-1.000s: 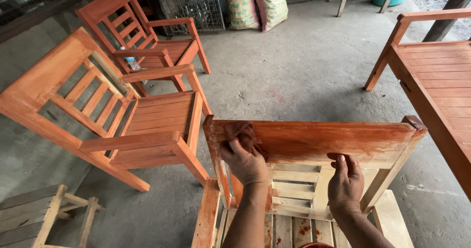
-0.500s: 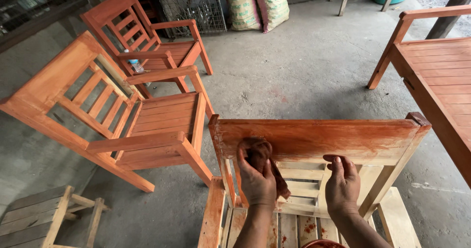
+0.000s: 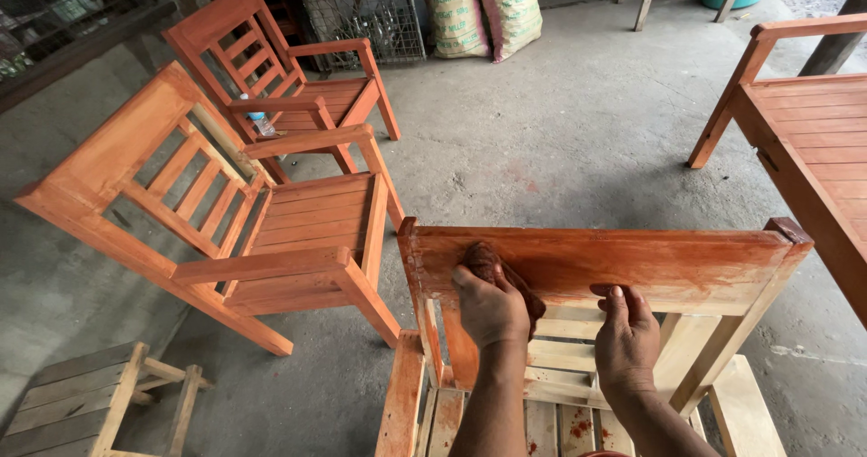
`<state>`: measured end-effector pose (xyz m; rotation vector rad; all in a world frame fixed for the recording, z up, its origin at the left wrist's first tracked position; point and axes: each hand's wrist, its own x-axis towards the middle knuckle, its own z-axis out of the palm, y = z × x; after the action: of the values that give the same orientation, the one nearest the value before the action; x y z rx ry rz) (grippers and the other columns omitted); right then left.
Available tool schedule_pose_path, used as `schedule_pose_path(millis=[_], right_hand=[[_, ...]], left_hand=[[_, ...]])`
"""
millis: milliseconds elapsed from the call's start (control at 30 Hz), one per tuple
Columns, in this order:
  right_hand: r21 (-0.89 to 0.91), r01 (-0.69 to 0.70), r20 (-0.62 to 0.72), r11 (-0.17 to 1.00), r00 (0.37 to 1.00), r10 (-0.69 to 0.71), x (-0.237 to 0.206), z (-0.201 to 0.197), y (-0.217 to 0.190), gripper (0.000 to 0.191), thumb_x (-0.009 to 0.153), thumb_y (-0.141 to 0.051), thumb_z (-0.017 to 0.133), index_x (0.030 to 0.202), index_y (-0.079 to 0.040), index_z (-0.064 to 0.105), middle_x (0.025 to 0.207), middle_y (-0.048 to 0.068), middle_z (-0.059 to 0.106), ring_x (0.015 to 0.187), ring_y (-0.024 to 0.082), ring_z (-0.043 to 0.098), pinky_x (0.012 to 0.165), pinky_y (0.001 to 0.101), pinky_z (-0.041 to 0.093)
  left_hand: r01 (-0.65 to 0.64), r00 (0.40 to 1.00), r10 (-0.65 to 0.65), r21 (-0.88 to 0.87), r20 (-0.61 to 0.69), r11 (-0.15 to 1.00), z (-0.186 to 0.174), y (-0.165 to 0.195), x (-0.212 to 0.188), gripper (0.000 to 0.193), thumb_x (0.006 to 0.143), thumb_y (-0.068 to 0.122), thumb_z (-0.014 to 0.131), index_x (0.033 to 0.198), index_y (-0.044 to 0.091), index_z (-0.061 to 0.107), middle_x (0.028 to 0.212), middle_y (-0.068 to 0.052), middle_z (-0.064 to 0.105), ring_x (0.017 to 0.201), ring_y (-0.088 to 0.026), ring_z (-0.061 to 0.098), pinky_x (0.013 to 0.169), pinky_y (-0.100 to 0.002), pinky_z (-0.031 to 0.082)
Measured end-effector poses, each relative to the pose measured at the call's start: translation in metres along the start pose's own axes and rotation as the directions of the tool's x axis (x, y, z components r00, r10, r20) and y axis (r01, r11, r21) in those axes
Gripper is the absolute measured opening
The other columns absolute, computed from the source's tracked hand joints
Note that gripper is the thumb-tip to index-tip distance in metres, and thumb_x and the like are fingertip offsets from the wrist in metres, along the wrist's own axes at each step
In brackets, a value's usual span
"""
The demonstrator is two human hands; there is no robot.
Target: The person applies reddish-brown stain to a wooden chair using a cloth. They repeatedly dip the cloth into a container of stain and wipe the chair's backrest and slats, covering multiple sections of the chair.
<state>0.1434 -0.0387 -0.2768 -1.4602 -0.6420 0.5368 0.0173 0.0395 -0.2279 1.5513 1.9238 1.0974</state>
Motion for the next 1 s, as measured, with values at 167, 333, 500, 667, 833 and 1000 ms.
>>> schedule_pose_path(millis=[167,333,500,667,833,1000], right_hand=[[0.040,-0.023,0.000,0.999,1.000,0.023,0.000,-0.004,0.003,0.035,0.110,-0.025,0.043,0.113,-0.003,0.069,0.110,0.009,0.072,0.103,0.019,0.062,0.095,0.0339,0.047],[0.025,-0.071,-0.012,0.997,0.997,0.071,-0.002,-0.006,0.005,0.036,0.110,-0.026,0.043,0.112,-0.003,0.071,0.109,0.010,0.072,0.103,0.020,0.061,0.093,0.0357,0.048],[-0.005,-0.050,-0.006,0.999,0.999,0.050,-0.005,-0.006,0.000,0.036,0.109,-0.026,0.044,0.111,-0.004,0.072,0.109,0.008,0.073,0.102,0.019,0.062,0.095,0.0346,0.048],[-0.043,-0.145,-0.015,0.988,0.989,0.145,-0.008,-0.009,-0.003,0.036,0.111,-0.027,0.043,0.112,-0.006,0.073,0.107,0.012,0.069,0.102,0.021,0.060,0.090,0.0382,0.050],[-0.005,-0.033,-0.011,0.999,0.999,0.033,-0.004,-0.016,0.001,0.035,0.110,-0.026,0.044,0.109,-0.005,0.072,0.109,0.008,0.072,0.103,0.019,0.060,0.097,0.0345,0.048],[-0.012,-0.061,-0.032,0.998,0.998,0.061,-0.003,-0.016,0.005,0.035,0.110,-0.026,0.044,0.109,-0.005,0.072,0.110,0.008,0.072,0.103,0.019,0.061,0.098,0.0350,0.047]], left_hand=[[0.518,0.842,-0.522,-0.477,0.137,0.710,0.023,0.017,0.010,0.047,0.102,0.034,0.053,0.131,0.000,0.040,0.125,-0.025,0.069,0.100,-0.037,0.074,0.083,-0.046,0.064],[0.229,0.971,-0.239,-0.246,-0.009,0.942,0.026,-0.001,-0.002,0.045,0.100,0.034,0.054,0.127,0.001,0.041,0.124,-0.023,0.060,0.100,-0.037,0.071,0.080,-0.046,0.063],[-0.418,0.908,0.378,0.326,0.181,0.848,0.000,-0.049,0.000,0.036,0.099,0.028,0.058,0.125,0.008,0.044,0.118,-0.022,0.057,0.098,-0.037,0.067,0.065,-0.046,0.064],[-0.588,0.794,0.592,0.424,0.140,0.688,-0.014,-0.067,0.005,0.048,0.084,0.030,0.070,0.121,0.012,0.046,0.113,-0.018,0.057,0.099,-0.038,0.066,0.065,-0.053,0.061],[0.015,0.999,-0.020,-0.127,-0.041,0.992,-0.032,-0.057,0.012,0.043,0.098,0.029,0.057,0.131,0.007,0.038,0.138,-0.015,0.043,0.115,-0.033,0.064,0.081,-0.039,0.067],[-0.153,0.933,0.095,-0.143,-0.347,0.978,-0.043,-0.036,0.063,0.063,0.095,0.017,0.064,0.145,0.002,0.029,0.142,-0.024,0.029,0.131,-0.045,0.042,0.094,-0.042,0.061]])
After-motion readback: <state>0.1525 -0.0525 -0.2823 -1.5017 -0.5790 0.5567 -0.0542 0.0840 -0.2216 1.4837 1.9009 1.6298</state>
